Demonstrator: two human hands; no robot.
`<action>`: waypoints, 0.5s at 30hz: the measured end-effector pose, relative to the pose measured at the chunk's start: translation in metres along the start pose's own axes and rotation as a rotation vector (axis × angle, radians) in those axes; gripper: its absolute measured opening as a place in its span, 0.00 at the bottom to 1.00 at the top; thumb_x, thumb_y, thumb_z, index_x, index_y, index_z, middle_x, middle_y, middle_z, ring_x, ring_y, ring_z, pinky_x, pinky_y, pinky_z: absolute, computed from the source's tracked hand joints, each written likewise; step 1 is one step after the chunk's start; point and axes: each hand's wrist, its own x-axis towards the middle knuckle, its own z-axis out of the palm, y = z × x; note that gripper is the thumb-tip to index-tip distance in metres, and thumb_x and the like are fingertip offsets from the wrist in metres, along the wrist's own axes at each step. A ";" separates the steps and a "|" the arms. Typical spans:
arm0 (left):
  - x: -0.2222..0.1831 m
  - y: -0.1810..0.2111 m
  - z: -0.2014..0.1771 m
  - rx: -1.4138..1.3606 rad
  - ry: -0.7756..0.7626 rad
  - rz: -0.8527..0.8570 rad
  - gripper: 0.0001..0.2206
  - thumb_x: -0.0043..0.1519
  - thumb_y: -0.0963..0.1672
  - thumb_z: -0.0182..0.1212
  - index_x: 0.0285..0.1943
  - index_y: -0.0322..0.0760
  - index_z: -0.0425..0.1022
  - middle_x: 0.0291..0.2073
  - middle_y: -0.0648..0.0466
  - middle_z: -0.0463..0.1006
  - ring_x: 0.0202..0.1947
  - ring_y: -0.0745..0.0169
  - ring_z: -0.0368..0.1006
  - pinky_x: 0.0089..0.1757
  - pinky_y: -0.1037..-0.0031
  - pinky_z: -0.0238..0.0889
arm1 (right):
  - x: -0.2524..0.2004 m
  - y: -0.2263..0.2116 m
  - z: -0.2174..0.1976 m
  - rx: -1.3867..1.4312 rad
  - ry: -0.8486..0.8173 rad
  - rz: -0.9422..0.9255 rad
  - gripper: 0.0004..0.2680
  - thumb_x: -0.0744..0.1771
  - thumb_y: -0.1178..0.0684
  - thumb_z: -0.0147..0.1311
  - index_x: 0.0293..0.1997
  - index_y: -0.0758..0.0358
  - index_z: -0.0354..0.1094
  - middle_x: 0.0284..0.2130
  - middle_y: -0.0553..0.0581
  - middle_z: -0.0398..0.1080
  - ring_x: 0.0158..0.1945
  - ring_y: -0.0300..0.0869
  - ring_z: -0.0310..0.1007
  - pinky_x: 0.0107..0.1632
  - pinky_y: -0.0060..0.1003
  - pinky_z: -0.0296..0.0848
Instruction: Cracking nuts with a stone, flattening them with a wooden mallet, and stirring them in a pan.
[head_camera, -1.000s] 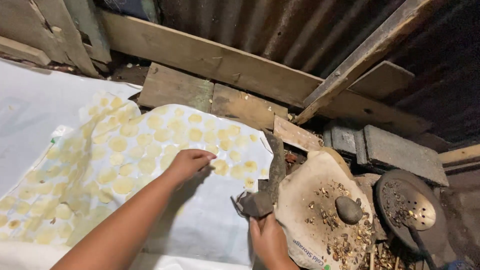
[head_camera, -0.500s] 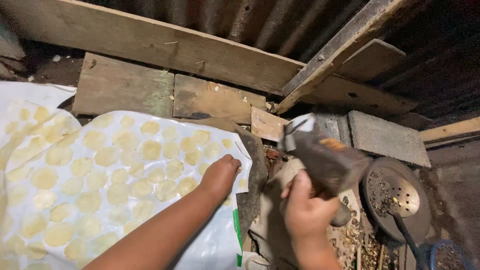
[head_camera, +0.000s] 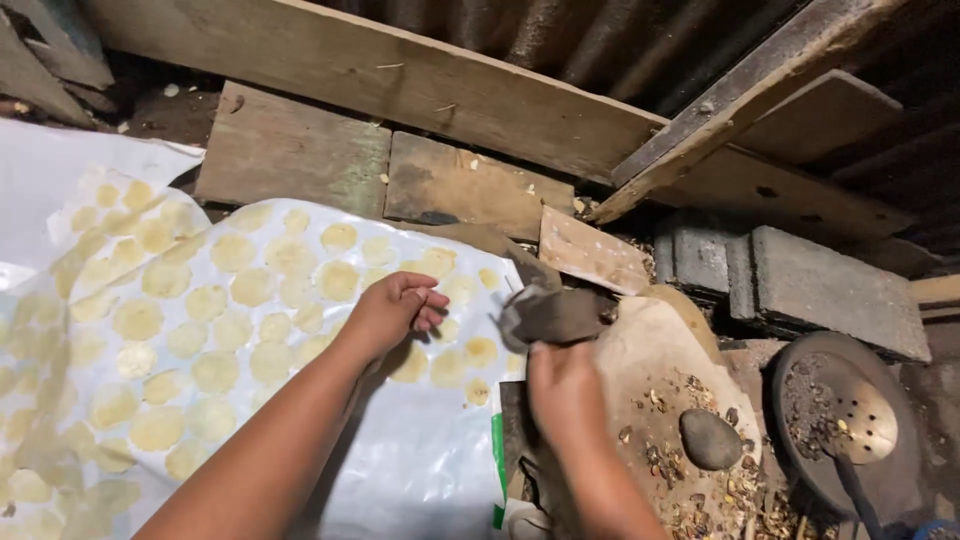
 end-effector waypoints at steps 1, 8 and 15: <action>0.007 -0.014 0.004 0.002 -0.006 0.002 0.15 0.70 0.37 0.45 0.63 0.18 0.65 0.41 0.40 0.82 0.29 0.68 0.78 0.31 0.87 0.74 | 0.003 0.008 0.007 0.002 0.006 0.002 0.19 0.67 0.39 0.51 0.52 0.70 0.63 0.41 0.81 0.73 0.53 0.70 0.72 0.55 0.63 0.72; 0.009 -0.040 0.066 0.963 -0.049 0.211 0.08 0.64 0.47 0.61 0.46 0.54 0.85 0.36 0.52 0.85 0.45 0.48 0.82 0.46 0.61 0.75 | 0.016 0.014 -0.036 0.033 0.024 -0.008 0.16 0.65 0.38 0.57 0.44 0.63 0.70 0.37 0.69 0.78 0.52 0.62 0.75 0.54 0.58 0.73; 0.006 -0.041 0.081 1.073 -0.085 0.446 0.07 0.65 0.46 0.61 0.47 0.43 0.79 0.37 0.49 0.79 0.41 0.41 0.81 0.44 0.56 0.76 | -0.018 0.009 -0.028 0.341 0.663 -0.030 0.14 0.62 0.44 0.65 0.42 0.66 0.76 0.31 0.69 0.76 0.44 0.58 0.78 0.44 0.51 0.74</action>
